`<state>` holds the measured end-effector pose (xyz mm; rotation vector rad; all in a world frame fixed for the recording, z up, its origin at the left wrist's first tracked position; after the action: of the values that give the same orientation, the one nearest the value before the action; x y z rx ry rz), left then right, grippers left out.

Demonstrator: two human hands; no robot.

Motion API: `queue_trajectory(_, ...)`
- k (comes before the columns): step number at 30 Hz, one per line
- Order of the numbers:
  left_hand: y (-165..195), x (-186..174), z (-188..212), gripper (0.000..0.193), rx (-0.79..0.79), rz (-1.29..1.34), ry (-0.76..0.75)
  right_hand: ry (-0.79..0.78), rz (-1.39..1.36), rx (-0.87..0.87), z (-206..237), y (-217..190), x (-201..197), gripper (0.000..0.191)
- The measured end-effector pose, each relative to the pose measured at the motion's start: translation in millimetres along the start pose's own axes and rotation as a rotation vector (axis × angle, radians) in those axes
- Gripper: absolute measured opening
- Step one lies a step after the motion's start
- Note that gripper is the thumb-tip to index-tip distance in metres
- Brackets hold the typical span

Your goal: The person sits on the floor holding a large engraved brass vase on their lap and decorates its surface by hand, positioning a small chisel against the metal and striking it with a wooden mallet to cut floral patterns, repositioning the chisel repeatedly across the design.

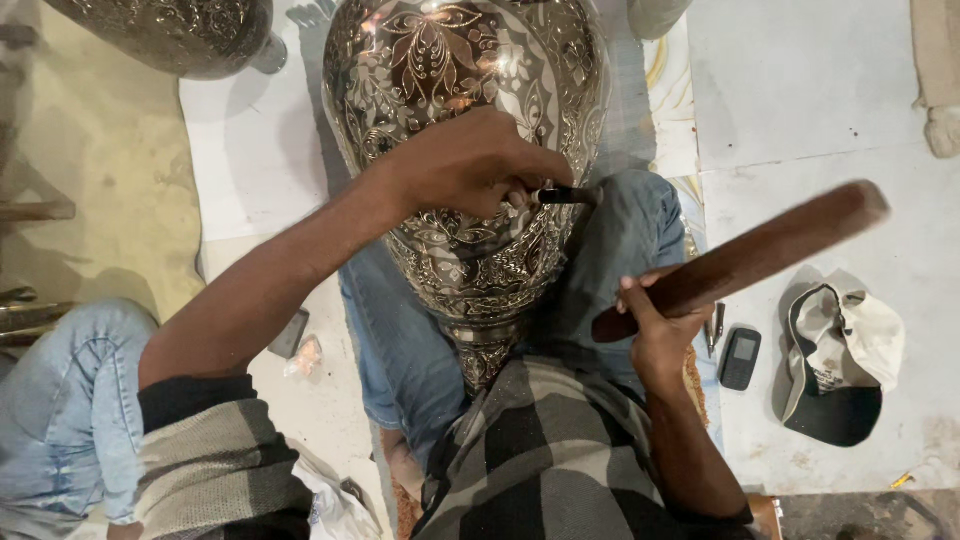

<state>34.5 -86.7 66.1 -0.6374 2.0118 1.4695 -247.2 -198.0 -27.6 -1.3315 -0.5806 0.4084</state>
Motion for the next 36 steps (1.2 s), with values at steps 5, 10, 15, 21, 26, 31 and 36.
queue_trajectory(5,0,1,-4,0.053,-0.033,-0.003,-0.01,-0.026,0.573,-0.103,-6,-12,-3,0.015)
queue_trajectory(10,2,1,-7,0.051,-0.014,0.003,-0.012,-0.04,0.613,-0.144,0,-8,-2,0.013)
queue_trajectory(15,1,1,-5,0.049,-0.023,-0.014,-0.008,-0.053,0.626,-0.019,4,0,-5,0.008)
queue_trajectory(21,-5,8,-8,0.039,-0.014,-0.03,-0.044,-0.069,0.485,-0.059,3,6,-6,0.008)
queue_trajectory(26,-6,8,-7,0.037,-0.035,-0.031,-0.069,-0.129,0.383,-0.06,4,9,-7,0.006)
queue_trajectory(31,-3,5,-9,0.042,-0.073,-0.032,-0.075,-0.109,0.49,-0.042,4,15,-5,0.009)
queue_trajectory(36,1,2,-10,0.045,-0.007,-0.008,-0.026,-0.07,0.685,-0.141,4,18,-4,0.012)
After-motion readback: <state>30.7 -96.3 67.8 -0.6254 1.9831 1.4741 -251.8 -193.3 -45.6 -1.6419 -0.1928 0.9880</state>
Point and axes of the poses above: each hand's wrist, its own z-axis away from the middle knuckle, its own x-axis out of the palm, y = z × x, the point moved 3 cm from there along -z, towards the middle knuckle, and after that the axes turned 5 degrees about z, right-handed, at the moved point
